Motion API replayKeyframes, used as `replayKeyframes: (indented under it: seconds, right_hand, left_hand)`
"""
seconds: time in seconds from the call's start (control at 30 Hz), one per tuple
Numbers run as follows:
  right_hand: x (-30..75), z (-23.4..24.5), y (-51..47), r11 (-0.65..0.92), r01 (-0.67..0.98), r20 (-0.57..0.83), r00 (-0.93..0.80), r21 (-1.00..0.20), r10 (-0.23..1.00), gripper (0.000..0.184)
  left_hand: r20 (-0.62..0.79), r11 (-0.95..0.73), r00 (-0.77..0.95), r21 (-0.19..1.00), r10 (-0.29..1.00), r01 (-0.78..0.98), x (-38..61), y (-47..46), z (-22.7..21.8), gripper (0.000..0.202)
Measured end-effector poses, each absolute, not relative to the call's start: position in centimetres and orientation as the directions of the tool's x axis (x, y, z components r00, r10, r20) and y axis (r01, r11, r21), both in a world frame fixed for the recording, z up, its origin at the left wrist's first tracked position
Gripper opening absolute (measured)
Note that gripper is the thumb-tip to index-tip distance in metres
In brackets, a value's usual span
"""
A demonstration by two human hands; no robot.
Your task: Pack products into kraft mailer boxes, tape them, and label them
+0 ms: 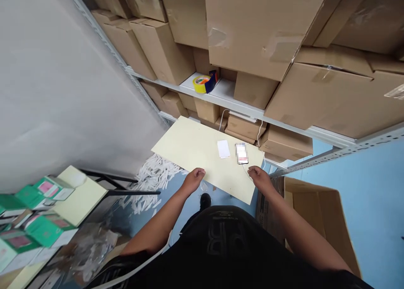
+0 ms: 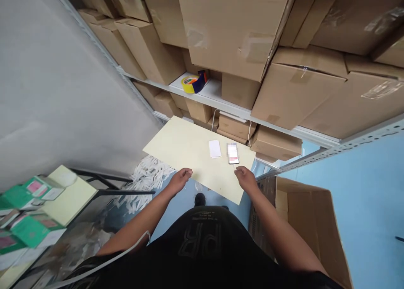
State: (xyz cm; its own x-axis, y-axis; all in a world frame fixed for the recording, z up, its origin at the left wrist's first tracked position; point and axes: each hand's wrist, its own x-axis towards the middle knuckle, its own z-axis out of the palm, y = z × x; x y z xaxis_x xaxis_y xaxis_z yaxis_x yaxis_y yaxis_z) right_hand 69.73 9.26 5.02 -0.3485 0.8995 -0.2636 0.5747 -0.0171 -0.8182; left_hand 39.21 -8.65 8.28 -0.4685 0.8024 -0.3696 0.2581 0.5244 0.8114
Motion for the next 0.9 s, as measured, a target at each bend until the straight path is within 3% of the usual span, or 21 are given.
replayKeyframes:
  seconds: [0.4,0.73,0.9]
  right_hand:
    - [67.4,1.3,8.5,-0.121,0.514,-0.381,-0.439,-0.849,0.814,0.037]
    - [55.0,2.7,3.1,0.018,0.577,-0.369,-0.545,-0.816,0.753,0.040]
    - [46.1,3.4,-2.1,0.184,0.566,-0.296,-0.649,-0.804,0.701,0.042]
  left_hand:
    - [-0.305,0.502,-0.627,0.850,0.717,0.161,39.8,-15.2,9.8,0.042]
    - [-0.255,0.437,-0.718,0.896,0.648,0.076,31.3,-24.3,9.3,0.039]
    - [-0.253,0.438,-0.752,0.898,0.609,0.053,25.5,-30.6,7.9,0.037]
